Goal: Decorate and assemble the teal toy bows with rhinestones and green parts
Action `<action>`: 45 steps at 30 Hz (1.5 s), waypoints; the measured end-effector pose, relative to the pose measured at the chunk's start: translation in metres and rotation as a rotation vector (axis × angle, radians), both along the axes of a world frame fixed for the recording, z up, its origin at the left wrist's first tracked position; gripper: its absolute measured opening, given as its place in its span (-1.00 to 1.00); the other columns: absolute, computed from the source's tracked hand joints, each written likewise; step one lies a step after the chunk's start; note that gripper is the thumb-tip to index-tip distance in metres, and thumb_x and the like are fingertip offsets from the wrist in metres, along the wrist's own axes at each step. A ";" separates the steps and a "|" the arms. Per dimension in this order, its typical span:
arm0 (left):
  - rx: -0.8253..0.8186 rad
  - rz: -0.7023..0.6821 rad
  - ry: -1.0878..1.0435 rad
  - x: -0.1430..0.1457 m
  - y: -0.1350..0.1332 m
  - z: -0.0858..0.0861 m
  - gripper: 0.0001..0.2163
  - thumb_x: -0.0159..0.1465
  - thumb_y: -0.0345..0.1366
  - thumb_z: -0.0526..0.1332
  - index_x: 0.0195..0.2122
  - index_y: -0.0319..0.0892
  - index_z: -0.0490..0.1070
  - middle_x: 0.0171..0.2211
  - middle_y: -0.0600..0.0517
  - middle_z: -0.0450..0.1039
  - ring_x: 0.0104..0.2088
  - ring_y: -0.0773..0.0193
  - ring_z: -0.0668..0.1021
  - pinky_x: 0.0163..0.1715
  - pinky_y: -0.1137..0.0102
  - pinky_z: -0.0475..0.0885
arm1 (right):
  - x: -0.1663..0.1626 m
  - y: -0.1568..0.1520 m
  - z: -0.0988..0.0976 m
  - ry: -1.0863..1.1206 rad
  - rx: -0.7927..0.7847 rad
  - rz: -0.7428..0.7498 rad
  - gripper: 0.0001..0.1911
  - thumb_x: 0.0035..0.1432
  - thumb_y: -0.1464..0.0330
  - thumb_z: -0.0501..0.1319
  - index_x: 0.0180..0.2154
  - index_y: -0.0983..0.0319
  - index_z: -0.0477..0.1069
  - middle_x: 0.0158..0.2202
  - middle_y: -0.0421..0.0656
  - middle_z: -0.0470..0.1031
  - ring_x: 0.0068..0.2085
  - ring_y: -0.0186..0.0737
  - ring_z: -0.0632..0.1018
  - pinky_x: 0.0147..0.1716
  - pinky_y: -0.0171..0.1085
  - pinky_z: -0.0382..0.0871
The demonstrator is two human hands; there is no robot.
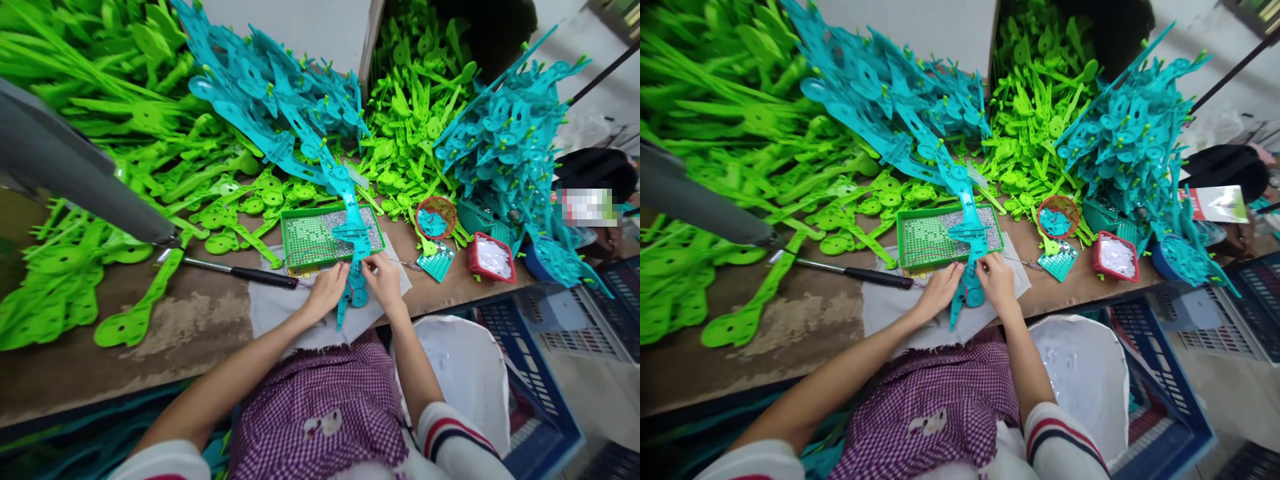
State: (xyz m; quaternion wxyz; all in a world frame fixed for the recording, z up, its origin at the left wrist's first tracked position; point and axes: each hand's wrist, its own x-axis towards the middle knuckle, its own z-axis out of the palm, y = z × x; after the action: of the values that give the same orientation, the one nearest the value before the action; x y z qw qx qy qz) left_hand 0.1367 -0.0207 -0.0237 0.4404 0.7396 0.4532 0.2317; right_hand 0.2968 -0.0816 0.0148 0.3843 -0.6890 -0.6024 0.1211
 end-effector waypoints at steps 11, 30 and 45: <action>-0.087 0.123 -0.180 0.015 0.003 -0.008 -0.59 0.47 -0.02 -0.09 -0.22 -0.17 0.43 -0.31 -0.05 0.53 -0.27 0.15 0.54 -0.23 0.31 0.39 | -0.006 0.014 0.006 -0.484 -0.150 0.085 -0.86 0.37 0.39 0.11 -0.23 0.17 0.44 -0.21 -0.06 0.48 -0.25 -0.10 0.50 -0.36 -0.23 0.23; -0.054 0.119 -0.296 0.011 -0.005 -0.020 -0.63 0.27 -0.22 0.25 0.09 -0.19 0.35 0.07 -0.12 0.51 0.09 0.06 0.54 0.15 0.19 0.39 | 0.005 0.023 -0.023 -0.231 0.123 0.109 -0.77 0.40 0.28 0.14 -0.11 0.11 0.58 -0.05 -0.12 0.65 0.00 -0.17 0.60 0.18 -0.04 0.21; -0.056 0.181 -0.286 0.011 -0.003 -0.025 -0.56 0.24 -0.16 0.29 0.11 -0.18 0.38 0.08 -0.14 0.51 0.09 0.03 0.55 0.16 0.14 0.39 | 0.226 -0.050 -0.020 -0.403 -0.089 -0.507 -0.69 0.34 0.25 0.12 -0.12 0.25 0.57 -0.09 0.02 0.55 -0.09 -0.08 0.55 -0.07 -0.18 0.37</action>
State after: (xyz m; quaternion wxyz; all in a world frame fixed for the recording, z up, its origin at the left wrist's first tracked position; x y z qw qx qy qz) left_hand 0.1473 -0.0240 -0.0490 0.4981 0.6425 0.4570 0.3608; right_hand 0.5227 -0.1320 -0.0052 0.2446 -0.8433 -0.4698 -0.0910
